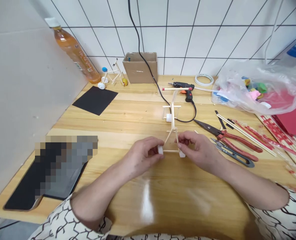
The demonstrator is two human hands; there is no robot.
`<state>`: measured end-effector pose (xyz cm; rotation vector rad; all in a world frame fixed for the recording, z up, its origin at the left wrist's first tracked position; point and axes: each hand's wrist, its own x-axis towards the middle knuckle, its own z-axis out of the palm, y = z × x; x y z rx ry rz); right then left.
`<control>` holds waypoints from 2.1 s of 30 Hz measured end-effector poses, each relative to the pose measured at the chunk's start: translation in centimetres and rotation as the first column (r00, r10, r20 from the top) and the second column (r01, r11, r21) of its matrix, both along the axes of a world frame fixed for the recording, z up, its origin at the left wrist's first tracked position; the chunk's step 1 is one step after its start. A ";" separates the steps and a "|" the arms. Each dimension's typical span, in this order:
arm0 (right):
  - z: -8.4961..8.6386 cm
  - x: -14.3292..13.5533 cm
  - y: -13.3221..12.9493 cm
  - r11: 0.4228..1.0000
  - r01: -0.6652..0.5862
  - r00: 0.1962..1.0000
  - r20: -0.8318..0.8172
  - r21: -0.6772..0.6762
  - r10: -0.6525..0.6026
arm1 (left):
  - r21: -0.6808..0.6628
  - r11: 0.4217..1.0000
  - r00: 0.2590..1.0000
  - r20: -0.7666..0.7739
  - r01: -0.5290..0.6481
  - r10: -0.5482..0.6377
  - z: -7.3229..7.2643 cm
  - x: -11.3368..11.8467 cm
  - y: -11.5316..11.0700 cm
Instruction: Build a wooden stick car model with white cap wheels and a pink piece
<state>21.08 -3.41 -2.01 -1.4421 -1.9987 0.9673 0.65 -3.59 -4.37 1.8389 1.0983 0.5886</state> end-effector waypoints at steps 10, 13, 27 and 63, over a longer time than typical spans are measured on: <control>-0.2 0.0 -0.1 1.000 -0.001 1.000 0.009 0.024 0.001 | 0.012 0.999 0.999 -0.034 -0.041 0.041 0.1 0.2 -0.2; -0.3 0.1 0.0 0.999 -0.003 1.000 0.021 0.038 0.003 | 0.010 0.999 0.999 -0.031 -0.042 0.042 0.3 0.3 -0.2; -1.0 0.2 -0.1 0.996 0.000 1.000 0.021 0.088 -0.002 | 0.014 0.999 0.999 -0.033 -0.039 0.039 0.2 0.3 -0.3; 0.9 -2.4 0.8 0.478 -0.591 0.739 0.674 0.650 -0.002 | 0.015 1.000 0.994 -0.105 0.026 -0.024 0.5 0.2 0.0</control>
